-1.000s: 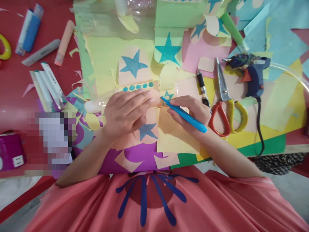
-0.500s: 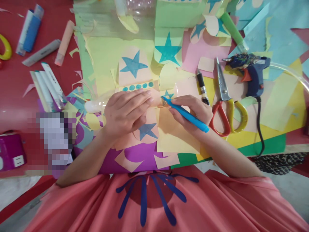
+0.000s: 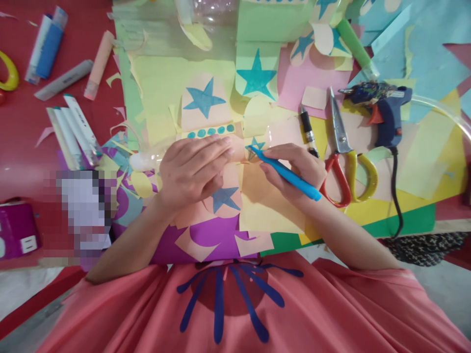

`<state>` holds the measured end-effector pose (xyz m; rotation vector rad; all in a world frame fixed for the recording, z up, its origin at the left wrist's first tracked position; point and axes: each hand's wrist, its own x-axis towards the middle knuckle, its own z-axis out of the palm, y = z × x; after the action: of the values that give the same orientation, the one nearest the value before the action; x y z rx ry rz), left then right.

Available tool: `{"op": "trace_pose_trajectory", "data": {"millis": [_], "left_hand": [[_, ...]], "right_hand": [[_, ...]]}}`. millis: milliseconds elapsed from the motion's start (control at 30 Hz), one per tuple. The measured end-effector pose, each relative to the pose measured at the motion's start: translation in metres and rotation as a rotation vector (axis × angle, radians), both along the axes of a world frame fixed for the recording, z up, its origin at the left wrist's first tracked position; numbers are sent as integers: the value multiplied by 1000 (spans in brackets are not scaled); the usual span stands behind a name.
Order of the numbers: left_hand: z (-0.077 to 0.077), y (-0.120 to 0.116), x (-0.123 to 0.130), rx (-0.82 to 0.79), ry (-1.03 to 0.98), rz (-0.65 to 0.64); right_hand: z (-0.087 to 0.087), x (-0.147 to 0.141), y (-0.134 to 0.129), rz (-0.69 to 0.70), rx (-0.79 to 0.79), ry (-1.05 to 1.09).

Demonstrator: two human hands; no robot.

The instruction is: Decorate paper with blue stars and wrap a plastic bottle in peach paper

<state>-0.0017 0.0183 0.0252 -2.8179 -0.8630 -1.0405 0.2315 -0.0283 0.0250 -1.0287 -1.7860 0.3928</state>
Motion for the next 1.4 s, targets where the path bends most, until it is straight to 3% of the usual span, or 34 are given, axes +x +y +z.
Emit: {"op": "trace_pose_trajectory", "data": {"millis": [400, 833, 1033, 1233, 1400], "left_hand": [[3, 1, 2, 90, -26, -9], [-4, 0, -3, -164, 32, 20], [1, 2, 1, 72, -11, -9], [2, 2, 1, 15, -27, -15], [5, 3, 4, 144, -21, -5]], "right_hand": [[2, 0, 0, -6, -29, 23], [3, 0, -1, 2, -68, 31], [3, -1, 0, -12, -49, 22], [5, 1, 0, -8, -48, 49], [5, 2, 2, -25, -26, 63]]}}
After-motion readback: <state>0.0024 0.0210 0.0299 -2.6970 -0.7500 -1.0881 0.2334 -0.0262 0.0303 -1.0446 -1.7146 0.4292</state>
